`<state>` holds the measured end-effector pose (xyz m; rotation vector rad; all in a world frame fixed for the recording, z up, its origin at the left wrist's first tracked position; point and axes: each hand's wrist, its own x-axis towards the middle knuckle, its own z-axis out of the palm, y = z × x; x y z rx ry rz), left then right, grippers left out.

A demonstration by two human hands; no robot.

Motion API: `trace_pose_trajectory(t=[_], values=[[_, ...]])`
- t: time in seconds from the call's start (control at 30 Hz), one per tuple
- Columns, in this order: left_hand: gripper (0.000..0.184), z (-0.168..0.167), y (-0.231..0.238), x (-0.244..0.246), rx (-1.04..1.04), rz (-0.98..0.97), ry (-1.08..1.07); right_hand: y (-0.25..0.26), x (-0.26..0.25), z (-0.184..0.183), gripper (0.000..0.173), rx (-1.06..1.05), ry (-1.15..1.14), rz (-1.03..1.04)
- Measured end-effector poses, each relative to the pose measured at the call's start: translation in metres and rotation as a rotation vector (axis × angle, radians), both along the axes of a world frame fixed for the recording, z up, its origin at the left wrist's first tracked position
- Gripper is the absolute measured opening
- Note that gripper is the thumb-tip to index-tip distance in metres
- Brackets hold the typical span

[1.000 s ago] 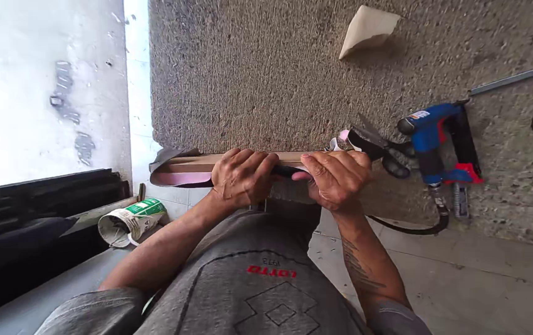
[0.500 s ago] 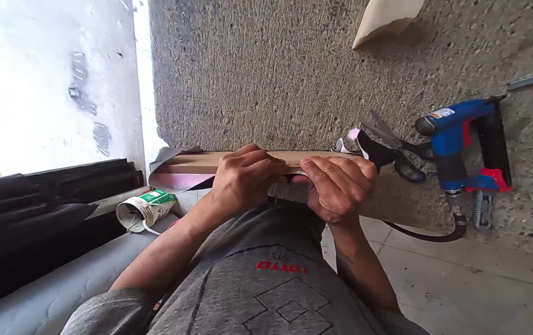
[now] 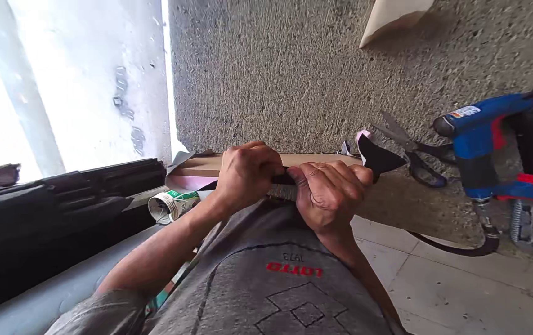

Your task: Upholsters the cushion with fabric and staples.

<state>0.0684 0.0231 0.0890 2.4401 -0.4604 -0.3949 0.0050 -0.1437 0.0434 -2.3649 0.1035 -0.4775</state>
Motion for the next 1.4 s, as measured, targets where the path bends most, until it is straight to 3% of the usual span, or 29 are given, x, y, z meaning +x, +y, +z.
trace_pose_trajectory(t=[0.2, 0.37, 0.53, 0.63, 0.77, 0.93, 1.27, 1.4], values=[[0.015, -0.004, 0.009, 0.060, -0.026, -0.407, 0.470, 0.000, 0.005, 0.018, 0.028, 0.032, 0.222, -0.022], [0.013, -0.046, 0.010, 0.084, -0.402, -0.684, 0.864, 0.004, -0.002, 0.035, 0.026, 0.089, 0.436, -0.078], [0.017, -0.095, 0.015, 0.082, -0.823, -0.723, 1.044, 0.017, 0.005, 0.051, 0.018, 0.113, 0.589, -0.241], [0.017, -0.110, 0.013, 0.071, -0.967, -0.704, 1.077, 0.021, 0.005, 0.055, 0.015, 0.150, 0.634, -0.287], [0.015, -0.113, 0.011, 0.066, -0.900, -0.770, 1.081, 0.025, -0.001, 0.058, 0.012, 0.240, 0.625, -0.319], [0.019, -0.116, 0.011, 0.062, -0.864, -0.868, 0.959, 0.026, -0.002, 0.062, 0.010, 0.271, 0.683, -0.364], [0.025, -0.139, 0.014, 0.055, -1.088, -0.886, 0.742, 0.025, -0.003, 0.061, 0.013, 0.349, 0.691, -0.398], [0.024, -0.143, 0.011, 0.055, -1.090, -0.918, 0.747, 0.026, 0.000, 0.067, 0.016, 0.250, 0.729, -0.386]])
